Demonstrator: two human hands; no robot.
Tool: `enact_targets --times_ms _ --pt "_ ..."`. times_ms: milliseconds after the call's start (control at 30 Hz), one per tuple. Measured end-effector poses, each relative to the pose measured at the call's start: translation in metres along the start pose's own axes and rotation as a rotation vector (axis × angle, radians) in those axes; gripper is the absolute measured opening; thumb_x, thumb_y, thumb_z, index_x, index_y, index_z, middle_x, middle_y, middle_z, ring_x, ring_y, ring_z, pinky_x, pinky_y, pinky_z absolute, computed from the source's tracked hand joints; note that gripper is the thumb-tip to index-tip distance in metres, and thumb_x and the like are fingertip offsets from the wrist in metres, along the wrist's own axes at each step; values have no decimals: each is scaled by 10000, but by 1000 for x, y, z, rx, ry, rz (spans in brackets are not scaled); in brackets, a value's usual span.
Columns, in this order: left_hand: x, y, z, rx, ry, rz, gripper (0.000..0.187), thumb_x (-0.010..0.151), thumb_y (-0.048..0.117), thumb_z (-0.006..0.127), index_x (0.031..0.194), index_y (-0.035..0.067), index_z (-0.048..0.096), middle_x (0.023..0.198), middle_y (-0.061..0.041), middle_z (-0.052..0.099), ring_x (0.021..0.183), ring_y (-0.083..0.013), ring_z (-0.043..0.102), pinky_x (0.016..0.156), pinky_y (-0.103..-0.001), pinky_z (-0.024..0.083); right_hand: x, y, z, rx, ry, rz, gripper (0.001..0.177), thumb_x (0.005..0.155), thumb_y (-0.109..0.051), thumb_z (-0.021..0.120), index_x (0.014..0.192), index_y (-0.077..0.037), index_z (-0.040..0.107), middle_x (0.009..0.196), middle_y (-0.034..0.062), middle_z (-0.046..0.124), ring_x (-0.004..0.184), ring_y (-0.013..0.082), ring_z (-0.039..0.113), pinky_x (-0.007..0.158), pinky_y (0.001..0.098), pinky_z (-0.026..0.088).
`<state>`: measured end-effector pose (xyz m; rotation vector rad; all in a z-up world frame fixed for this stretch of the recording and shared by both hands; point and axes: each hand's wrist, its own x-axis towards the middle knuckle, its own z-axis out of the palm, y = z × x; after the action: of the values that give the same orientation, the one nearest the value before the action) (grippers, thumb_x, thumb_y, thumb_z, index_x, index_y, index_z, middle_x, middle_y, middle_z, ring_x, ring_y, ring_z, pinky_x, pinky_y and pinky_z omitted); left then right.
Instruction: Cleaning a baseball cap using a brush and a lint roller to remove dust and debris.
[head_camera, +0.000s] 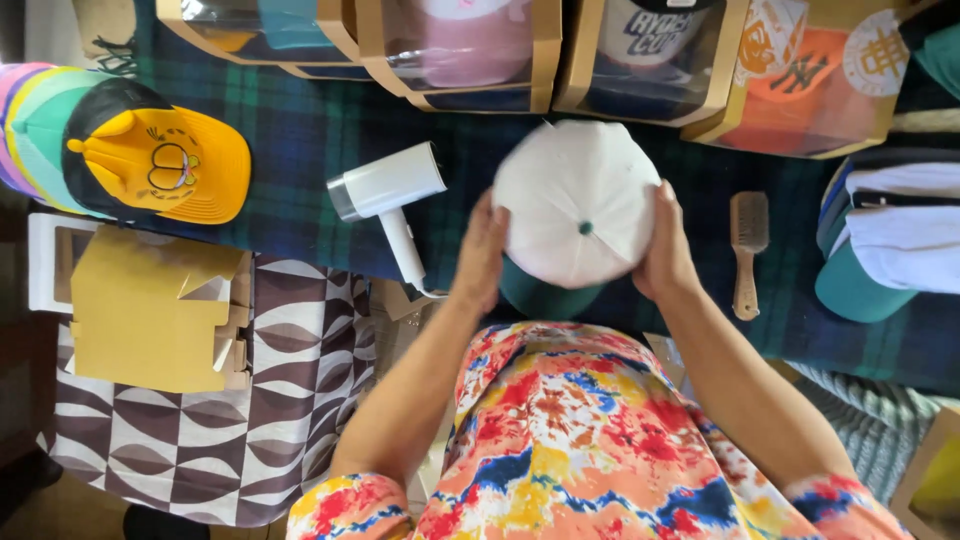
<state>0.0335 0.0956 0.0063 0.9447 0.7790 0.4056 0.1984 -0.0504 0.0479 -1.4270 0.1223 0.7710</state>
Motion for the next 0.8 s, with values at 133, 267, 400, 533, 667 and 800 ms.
enact_targets --times_ms 133,267,400,533,667,800 --pt "27 19 -37 18 10 103 810 1012 554 628 1569 35 352 1544 -238 428 1431 -344 428 1203 -514 343 33 26 35 -18 -67 -26 763 956 -693 573 1476 -140 495 1191 221 587 1068 365 691 831 538 631" --pt "25 54 -33 19 128 33 794 978 599 629 1529 60 444 1549 -240 426 1442 -383 420 1222 -541 315 22 7 61 -247 -118 35 762 937 -710 584 1545 -270 456 1459 303 478 1337 452 548 1000 537 572" --pt "35 31 -38 116 234 136 721 982 566 653 1493 76 519 1514 -189 430 1449 -328 410 1245 -477 316 24 -13 62 -282 -96 17 814 871 -718 695 1494 -219 531 1423 259 517 1339 401 569 1053 495 549" --pt "9 65 1 55 336 321 565 992 414 676 1432 79 565 1295 -117 467 1167 -204 471 1097 -362 414 24 -13 59 -143 -133 -92 762 824 -435 873 1450 -138 557 1098 134 585 1002 237 636 821 350 611" --pt "-35 93 27 428 328 523 462 1060 465 568 1438 199 578 1213 -34 462 1045 -119 441 1042 -285 378 -5 -46 28 -28 -242 -171 647 930 -281 724 1512 -130 486 1087 140 578 904 183 627 694 287 619" --pt "-38 52 74 542 216 520 486 1049 535 490 1302 163 672 1213 -87 488 1165 -210 528 1068 -367 414 -48 -79 -44 -133 -179 -258 571 985 -394 647 1450 -88 518 1480 159 406 1345 263 417 1059 460 491"
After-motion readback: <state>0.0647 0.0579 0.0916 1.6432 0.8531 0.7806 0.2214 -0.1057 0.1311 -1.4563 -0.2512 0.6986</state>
